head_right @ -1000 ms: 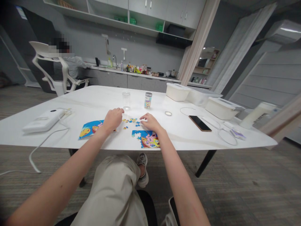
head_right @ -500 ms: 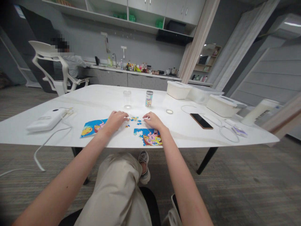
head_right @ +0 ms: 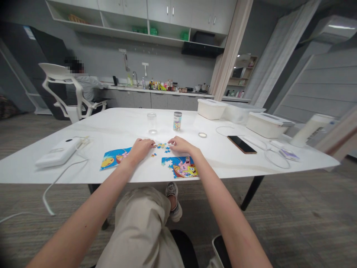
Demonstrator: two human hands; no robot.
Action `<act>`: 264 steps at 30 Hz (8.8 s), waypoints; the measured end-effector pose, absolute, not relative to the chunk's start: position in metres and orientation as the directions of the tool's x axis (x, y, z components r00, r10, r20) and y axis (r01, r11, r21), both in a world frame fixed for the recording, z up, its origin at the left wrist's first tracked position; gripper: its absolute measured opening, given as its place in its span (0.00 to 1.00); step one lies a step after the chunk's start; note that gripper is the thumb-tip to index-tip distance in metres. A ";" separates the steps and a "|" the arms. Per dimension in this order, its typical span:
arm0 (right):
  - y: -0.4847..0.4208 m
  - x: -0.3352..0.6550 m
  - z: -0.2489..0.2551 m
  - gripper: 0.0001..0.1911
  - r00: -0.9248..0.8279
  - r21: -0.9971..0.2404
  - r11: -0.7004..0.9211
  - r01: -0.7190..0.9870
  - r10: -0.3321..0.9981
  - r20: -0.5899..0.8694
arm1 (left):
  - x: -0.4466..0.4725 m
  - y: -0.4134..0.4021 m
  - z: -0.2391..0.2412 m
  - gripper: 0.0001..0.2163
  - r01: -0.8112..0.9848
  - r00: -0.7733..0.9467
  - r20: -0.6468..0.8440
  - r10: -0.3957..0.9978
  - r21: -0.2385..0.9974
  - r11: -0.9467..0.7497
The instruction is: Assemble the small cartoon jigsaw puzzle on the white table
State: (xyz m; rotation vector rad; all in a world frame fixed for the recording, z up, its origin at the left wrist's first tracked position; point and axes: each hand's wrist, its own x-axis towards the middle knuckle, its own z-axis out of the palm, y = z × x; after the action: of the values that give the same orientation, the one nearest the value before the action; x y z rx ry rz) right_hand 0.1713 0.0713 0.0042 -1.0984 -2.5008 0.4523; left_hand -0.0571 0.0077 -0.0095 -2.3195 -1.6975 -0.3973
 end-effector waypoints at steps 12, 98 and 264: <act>0.085 0.170 -0.002 0.06 -0.680 -0.542 0.626 0.561 0.722 0.130 | -0.056 0.009 -0.009 0.11 0.947 0.294 0.366 0.883 0.010 -0.320; 0.072 0.165 0.001 0.10 -0.658 -0.622 0.629 0.466 0.716 0.232 | -0.034 -0.025 -0.003 0.12 0.876 0.482 0.366 0.796 -0.189 -0.444; 0.009 0.183 0.005 0.13 -0.686 -0.936 0.292 0.195 0.723 0.083 | -0.028 -0.050 -0.006 0.08 0.744 0.575 0.471 0.669 0.039 -0.667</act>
State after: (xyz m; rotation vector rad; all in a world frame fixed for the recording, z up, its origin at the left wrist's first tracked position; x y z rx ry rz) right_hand 0.1833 0.0086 0.0052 -0.8176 -2.0650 1.3908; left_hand -0.0281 -0.0502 -0.0055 -2.6407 -1.1939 -0.6861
